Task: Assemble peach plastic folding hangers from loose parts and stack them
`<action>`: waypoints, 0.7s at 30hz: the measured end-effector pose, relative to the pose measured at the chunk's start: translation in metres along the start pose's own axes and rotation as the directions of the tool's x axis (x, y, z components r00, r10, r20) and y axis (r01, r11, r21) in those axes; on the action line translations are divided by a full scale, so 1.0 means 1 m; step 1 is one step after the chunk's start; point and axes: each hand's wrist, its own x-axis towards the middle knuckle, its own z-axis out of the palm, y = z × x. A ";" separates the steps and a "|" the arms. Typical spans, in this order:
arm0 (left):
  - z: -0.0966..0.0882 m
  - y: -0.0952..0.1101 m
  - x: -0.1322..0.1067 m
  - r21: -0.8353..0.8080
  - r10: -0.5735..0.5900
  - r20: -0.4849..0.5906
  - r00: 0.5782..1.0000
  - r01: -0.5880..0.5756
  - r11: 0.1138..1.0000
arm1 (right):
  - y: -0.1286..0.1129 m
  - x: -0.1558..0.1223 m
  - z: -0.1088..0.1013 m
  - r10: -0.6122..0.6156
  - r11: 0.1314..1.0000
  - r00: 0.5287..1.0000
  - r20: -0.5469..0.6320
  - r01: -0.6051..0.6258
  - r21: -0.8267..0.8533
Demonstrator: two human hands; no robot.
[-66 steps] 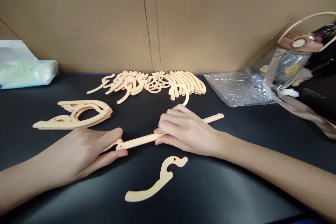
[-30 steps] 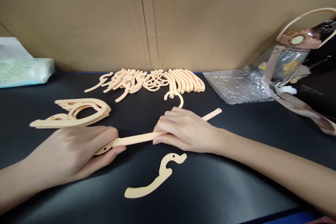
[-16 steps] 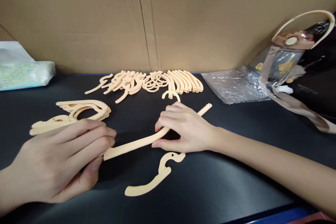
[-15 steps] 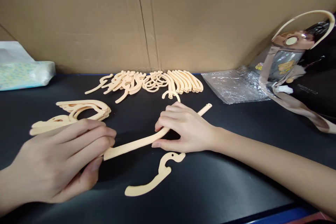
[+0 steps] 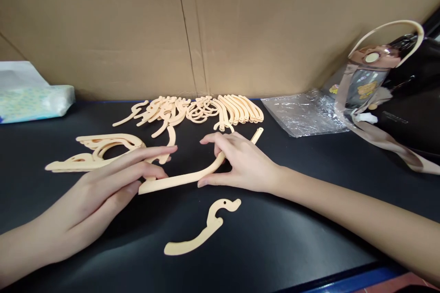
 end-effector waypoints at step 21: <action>0.014 -0.001 0.000 0.069 0.104 0.033 0.994 -0.106 0.992 | 0.001 0.002 0.001 -0.014 0.999 0.998 0.056 0.016 -0.031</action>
